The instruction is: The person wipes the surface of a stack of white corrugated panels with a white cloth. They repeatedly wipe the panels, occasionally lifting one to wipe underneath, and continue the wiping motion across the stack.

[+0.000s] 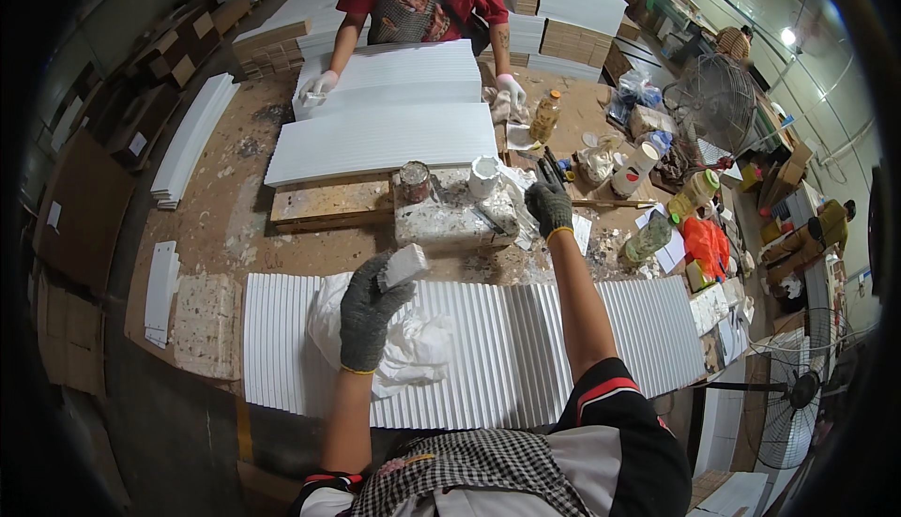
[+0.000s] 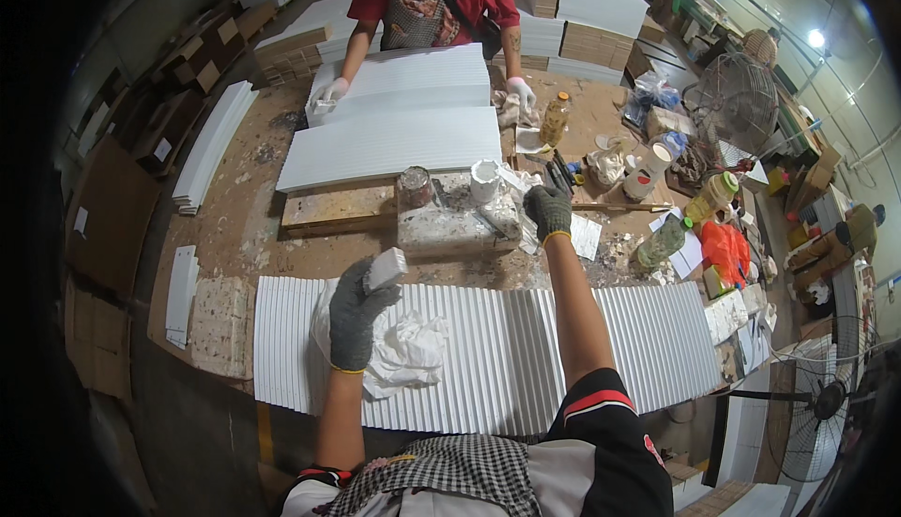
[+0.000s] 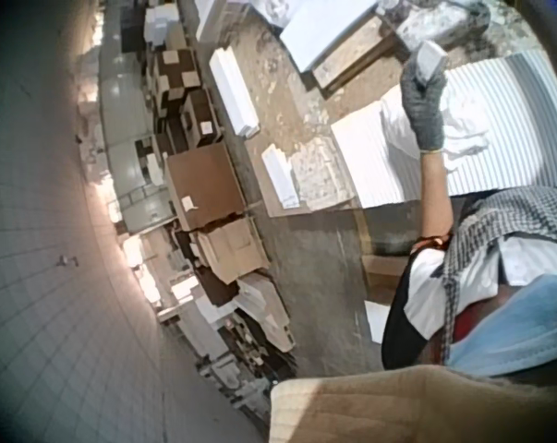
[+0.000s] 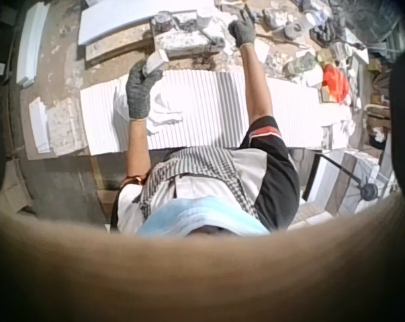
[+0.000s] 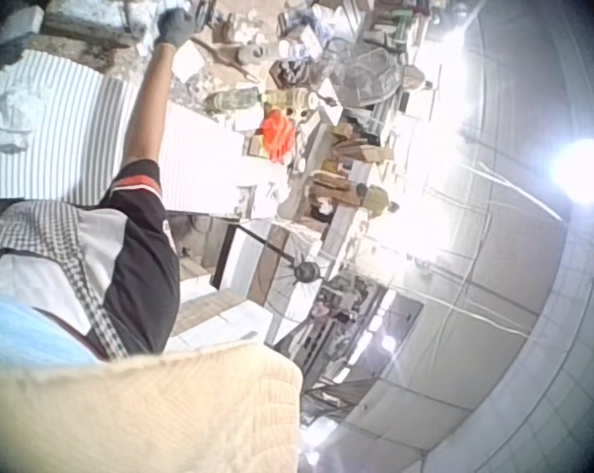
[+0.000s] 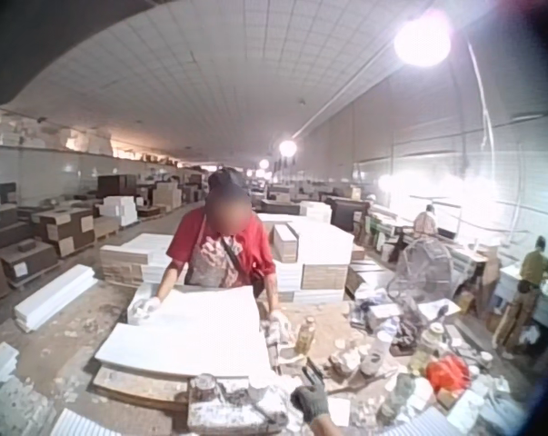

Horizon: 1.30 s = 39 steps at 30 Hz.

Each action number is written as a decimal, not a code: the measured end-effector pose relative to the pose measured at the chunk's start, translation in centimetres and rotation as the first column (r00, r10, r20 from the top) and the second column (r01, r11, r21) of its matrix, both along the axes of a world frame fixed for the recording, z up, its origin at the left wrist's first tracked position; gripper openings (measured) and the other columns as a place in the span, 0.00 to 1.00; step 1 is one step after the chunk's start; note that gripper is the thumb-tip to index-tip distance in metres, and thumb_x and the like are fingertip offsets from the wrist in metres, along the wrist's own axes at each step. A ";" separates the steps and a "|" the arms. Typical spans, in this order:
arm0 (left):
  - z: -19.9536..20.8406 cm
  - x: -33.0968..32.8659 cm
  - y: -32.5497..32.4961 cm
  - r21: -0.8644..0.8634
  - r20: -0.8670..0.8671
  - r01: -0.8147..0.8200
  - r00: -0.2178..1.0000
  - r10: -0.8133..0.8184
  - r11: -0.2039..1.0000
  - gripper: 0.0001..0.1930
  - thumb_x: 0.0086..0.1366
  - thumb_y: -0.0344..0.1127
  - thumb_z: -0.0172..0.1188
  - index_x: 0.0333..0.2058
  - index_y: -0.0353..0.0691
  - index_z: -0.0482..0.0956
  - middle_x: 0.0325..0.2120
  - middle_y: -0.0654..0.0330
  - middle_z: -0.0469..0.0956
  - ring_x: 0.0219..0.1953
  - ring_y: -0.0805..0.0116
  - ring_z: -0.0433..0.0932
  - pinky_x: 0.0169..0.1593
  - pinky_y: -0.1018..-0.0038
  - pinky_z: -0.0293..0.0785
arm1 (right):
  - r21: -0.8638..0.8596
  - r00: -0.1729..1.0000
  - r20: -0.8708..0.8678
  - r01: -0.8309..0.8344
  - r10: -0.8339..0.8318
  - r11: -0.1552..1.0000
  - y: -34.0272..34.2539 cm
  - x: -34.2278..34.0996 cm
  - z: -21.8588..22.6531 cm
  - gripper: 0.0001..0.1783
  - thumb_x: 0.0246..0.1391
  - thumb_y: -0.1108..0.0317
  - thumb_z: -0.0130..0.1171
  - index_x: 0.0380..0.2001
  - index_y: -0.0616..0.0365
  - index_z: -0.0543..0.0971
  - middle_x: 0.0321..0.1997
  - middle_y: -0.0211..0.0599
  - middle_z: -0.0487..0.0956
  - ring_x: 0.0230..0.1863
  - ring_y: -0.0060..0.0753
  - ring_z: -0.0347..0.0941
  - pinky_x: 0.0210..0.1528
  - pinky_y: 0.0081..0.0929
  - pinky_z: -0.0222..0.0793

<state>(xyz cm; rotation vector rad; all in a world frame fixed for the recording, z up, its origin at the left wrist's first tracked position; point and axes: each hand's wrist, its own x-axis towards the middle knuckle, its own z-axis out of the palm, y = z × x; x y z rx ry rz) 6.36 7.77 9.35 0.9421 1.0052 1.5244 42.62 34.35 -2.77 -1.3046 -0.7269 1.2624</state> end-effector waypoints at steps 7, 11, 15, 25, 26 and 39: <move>-4.1 1.9 4.1 0.015 -0.185 -0.116 0.976 0.117 0.993 0.28 0.66 0.25 0.76 0.64 0.35 0.78 0.57 0.58 0.81 0.57 0.68 0.81 0.62 0.69 0.79 | 0.091 0.984 -0.178 0.016 0.000 0.996 -6.5 0.5 3.3 0.10 0.67 0.74 0.67 0.48 0.66 0.86 0.39 0.39 0.87 0.36 0.30 0.84 0.39 0.25 0.83; -6.2 3.5 7.2 0.035 -0.295 -0.184 0.937 0.186 0.982 0.28 0.63 0.28 0.78 0.61 0.37 0.79 0.53 0.59 0.82 0.53 0.69 0.82 0.60 0.69 0.80 | 0.097 0.973 -0.200 -0.098 0.116 0.990 -10.3 -2.2 7.6 0.15 0.68 0.76 0.68 0.55 0.69 0.84 0.43 0.43 0.88 0.41 0.33 0.86 0.44 0.27 0.86; -6.7 4.5 8.8 0.035 -0.331 -0.163 0.929 0.166 0.986 0.24 0.63 0.31 0.78 0.56 0.37 0.81 0.48 0.60 0.85 0.49 0.71 0.82 0.54 0.72 0.82 | 0.102 0.966 -0.113 -0.221 0.232 0.970 -13.6 -6.0 10.4 0.14 0.66 0.74 0.72 0.52 0.67 0.85 0.42 0.43 0.89 0.39 0.31 0.86 0.43 0.29 0.86; -4.3 4.6 8.4 -0.171 -0.118 -0.105 0.989 0.085 0.980 0.26 0.62 0.26 0.80 0.57 0.34 0.80 0.44 0.63 0.84 0.42 0.76 0.81 0.49 0.75 0.84 | 0.524 0.309 0.845 -0.644 -0.437 0.557 -17.1 -7.4 11.3 0.12 0.62 0.77 0.65 0.47 0.51 0.85 0.51 0.44 0.88 0.51 0.52 0.87 0.51 0.47 0.84; -4.3 4.4 8.3 -0.169 -0.149 -0.118 0.984 0.092 0.979 0.26 0.62 0.25 0.80 0.57 0.34 0.80 0.45 0.62 0.84 0.42 0.75 0.82 0.48 0.74 0.85 | 0.549 0.313 0.832 -0.585 -0.459 0.597 -17.1 -7.2 11.1 0.15 0.59 0.78 0.65 0.48 0.52 0.85 0.50 0.45 0.88 0.52 0.54 0.86 0.53 0.49 0.83; -4.2 5.0 8.4 0.130 -0.537 -0.211 0.806 0.248 0.969 0.26 0.62 0.26 0.80 0.57 0.39 0.80 0.47 0.61 0.86 0.47 0.73 0.84 0.53 0.73 0.83 | 0.203 0.988 -0.034 -0.140 0.149 0.969 -16.4 -10.2 6.9 0.04 0.67 0.72 0.68 0.41 0.62 0.86 0.32 0.35 0.86 0.28 0.27 0.79 0.32 0.29 0.76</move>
